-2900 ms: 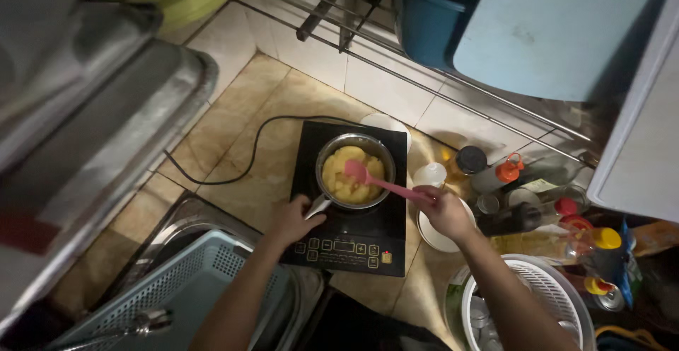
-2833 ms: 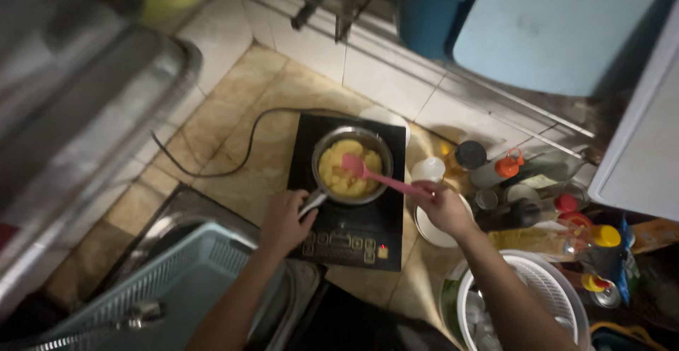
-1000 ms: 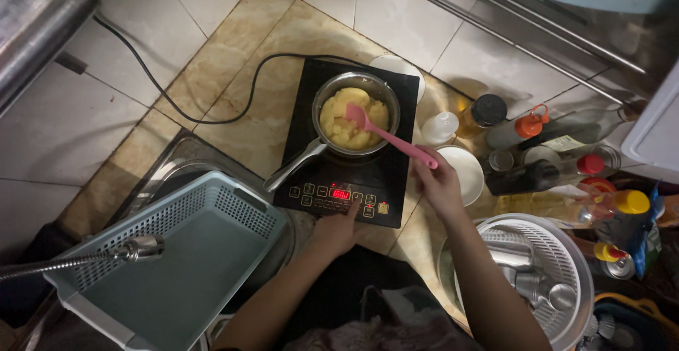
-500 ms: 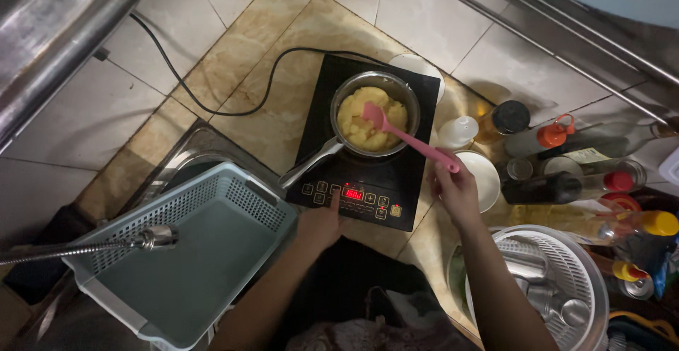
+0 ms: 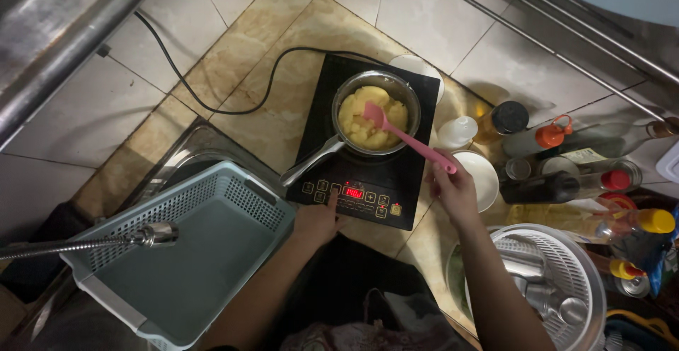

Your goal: The person stirs a yellow food mixture in a small pot on an induction cooktop with a pink spatula and presses buttons on the cooktop's control panel.

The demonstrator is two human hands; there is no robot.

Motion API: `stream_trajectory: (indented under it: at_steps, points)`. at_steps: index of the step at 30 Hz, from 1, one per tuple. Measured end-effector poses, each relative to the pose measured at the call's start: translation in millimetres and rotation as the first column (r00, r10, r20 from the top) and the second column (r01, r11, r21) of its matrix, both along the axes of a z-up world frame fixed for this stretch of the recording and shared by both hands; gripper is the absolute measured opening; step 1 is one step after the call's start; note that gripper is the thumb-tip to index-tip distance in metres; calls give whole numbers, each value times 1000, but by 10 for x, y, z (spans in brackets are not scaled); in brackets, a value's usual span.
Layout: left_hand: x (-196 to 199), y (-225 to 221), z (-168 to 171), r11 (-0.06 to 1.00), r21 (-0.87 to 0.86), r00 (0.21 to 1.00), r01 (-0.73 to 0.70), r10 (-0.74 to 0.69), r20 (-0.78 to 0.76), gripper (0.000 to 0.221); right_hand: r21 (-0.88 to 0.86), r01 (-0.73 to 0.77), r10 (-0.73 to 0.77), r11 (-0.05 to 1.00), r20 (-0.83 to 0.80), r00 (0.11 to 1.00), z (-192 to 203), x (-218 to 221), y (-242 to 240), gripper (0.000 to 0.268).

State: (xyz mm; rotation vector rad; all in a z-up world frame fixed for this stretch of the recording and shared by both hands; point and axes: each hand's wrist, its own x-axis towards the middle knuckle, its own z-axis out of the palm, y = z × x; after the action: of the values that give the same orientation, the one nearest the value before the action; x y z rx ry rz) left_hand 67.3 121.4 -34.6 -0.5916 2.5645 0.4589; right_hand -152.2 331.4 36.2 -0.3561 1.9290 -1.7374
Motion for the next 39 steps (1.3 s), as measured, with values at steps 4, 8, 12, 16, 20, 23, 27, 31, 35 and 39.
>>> stream_trajectory:
  at_steps: [4, 8, 12, 16, 20, 23, 27, 31, 35, 39]
  points:
    - [-14, -16, 40, 999, 14, 998, 29, -30, 64, 93, 44, 10, -9, 999, -10, 1000, 44, 13, -6, 41]
    - [-16, -23, 0, 999, 23, 997, 35, -36, 67, 96, 39, -1, 1, 999, -12, 1000, 4, -23, 0, 41]
    - [-19, -1, -97, 999, 7, 997, 41, -42, 58, 98, 9, -9, 9, 1000, 3, 1000, -26, -27, -2, 40]
    - [-11, -1, -120, 1000, 5, 999, 30, -30, -11, 97, 1, 11, -11, 1000, 20, 1000, -47, -32, -14, 39]
    - [-40, 18, 230, 998, 15, 998, 59, -59, 3, 98, 70, 11, -5, 997, -89, 996, -116, -102, -159, 35]
    - [-44, 42, 625, 987, 146, 985, -67, 89, -146, 87, 23, -54, 58, 998, -209, 976, -99, -293, -272, 29]
    - [0, -184, 964, 978, 153, 708, -139, 206, -676, 51, 248, -104, 240, 963, -614, 752, 478, -430, -147, 28]
    - [-55, -638, 895, 954, -125, 638, -271, 81, -766, 52, 401, -111, 371, 909, -658, 656, 1152, -536, -245, 27]
    - [-333, -859, 580, 985, 33, 755, -170, 152, -638, 56, 740, -252, 706, 623, -393, 589, 1366, -675, -579, 43]
    - [-461, -985, 432, 984, 119, 895, -136, 174, -411, 52, 895, -300, 851, 331, -145, 505, 1412, -982, -674, 39]
